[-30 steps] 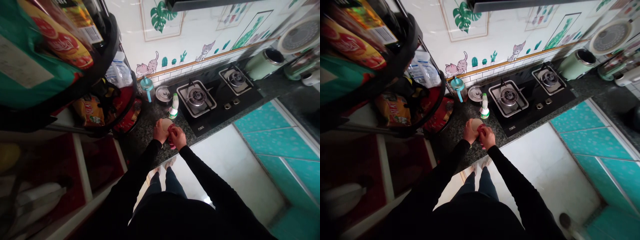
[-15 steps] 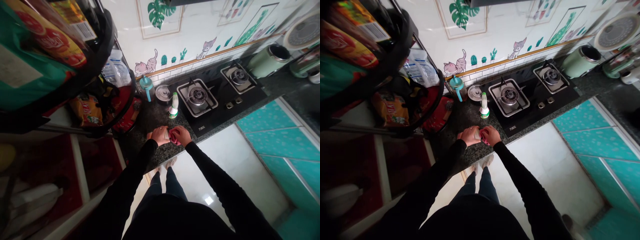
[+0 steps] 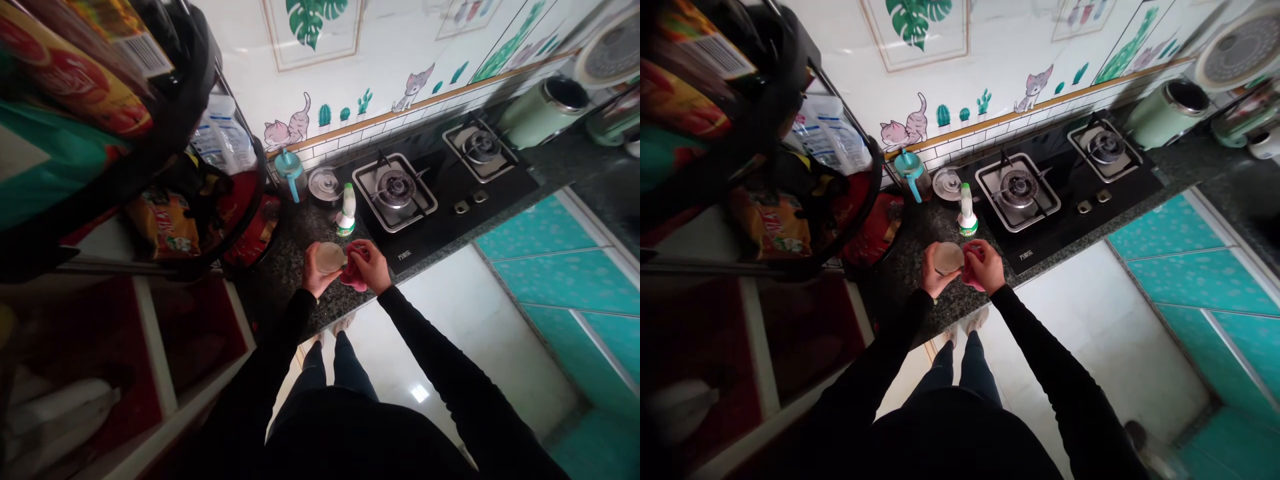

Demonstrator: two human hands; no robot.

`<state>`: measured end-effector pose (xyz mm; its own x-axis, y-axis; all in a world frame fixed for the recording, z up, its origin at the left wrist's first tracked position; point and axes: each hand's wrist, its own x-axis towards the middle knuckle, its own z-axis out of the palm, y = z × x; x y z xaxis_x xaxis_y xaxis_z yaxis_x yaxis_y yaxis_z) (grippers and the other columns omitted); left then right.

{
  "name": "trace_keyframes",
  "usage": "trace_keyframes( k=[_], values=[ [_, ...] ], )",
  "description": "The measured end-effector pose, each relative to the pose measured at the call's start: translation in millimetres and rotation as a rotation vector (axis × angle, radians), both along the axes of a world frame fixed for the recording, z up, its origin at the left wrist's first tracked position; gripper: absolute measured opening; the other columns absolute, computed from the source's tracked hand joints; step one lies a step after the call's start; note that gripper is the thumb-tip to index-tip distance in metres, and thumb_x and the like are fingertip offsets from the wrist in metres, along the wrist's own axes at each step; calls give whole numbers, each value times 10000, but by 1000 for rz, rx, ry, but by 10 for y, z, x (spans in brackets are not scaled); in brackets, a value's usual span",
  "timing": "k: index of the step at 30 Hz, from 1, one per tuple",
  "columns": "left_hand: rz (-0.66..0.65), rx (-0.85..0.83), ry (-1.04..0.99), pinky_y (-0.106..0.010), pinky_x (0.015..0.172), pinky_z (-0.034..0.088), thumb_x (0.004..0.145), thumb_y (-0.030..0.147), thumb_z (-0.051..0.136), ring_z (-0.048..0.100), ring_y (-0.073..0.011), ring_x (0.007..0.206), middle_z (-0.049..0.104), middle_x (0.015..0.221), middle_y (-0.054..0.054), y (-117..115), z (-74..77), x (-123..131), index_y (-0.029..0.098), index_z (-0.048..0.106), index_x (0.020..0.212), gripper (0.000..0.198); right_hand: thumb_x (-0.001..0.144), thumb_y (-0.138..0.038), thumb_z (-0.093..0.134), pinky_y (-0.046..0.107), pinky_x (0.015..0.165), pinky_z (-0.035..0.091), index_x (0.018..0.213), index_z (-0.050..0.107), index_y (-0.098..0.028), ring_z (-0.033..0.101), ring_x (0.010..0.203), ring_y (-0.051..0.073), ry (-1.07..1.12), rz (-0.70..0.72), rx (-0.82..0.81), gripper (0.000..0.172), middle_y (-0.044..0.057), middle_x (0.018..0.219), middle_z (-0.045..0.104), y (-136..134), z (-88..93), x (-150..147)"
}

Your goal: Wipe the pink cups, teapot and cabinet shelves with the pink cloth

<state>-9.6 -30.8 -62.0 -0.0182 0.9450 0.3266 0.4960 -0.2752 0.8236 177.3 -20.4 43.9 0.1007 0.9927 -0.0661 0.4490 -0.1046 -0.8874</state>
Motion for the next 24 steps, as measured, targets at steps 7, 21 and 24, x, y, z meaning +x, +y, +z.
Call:
trace_keyframes(
  k=[7,21,24],
  values=[
    [-86,-46,96,-576,1214,405,604,240,963,421,-409,1486,381,1588,-220,-95,90,-118,226,236,1597,1231,922,-237,619,291,891,505,1064,732,-235,659,1002,198,-214,247,74,182,53,1104,697,177,-1,-342],
    [-141,-128,73,-528,1144,502,601,269,920,568,-351,1356,547,1439,-166,43,111,-47,213,431,1442,974,1015,-362,579,257,702,437,1061,722,-272,666,908,174,-454,328,26,175,37,1155,694,39,-66,-440],
    [-122,-101,50,-520,1143,503,619,281,915,573,-335,1350,555,1438,-158,52,119,-45,221,423,1449,967,1028,-351,548,266,683,421,1063,720,-241,656,874,179,-497,252,25,206,60,1149,692,133,-48,-517]
  ],
)
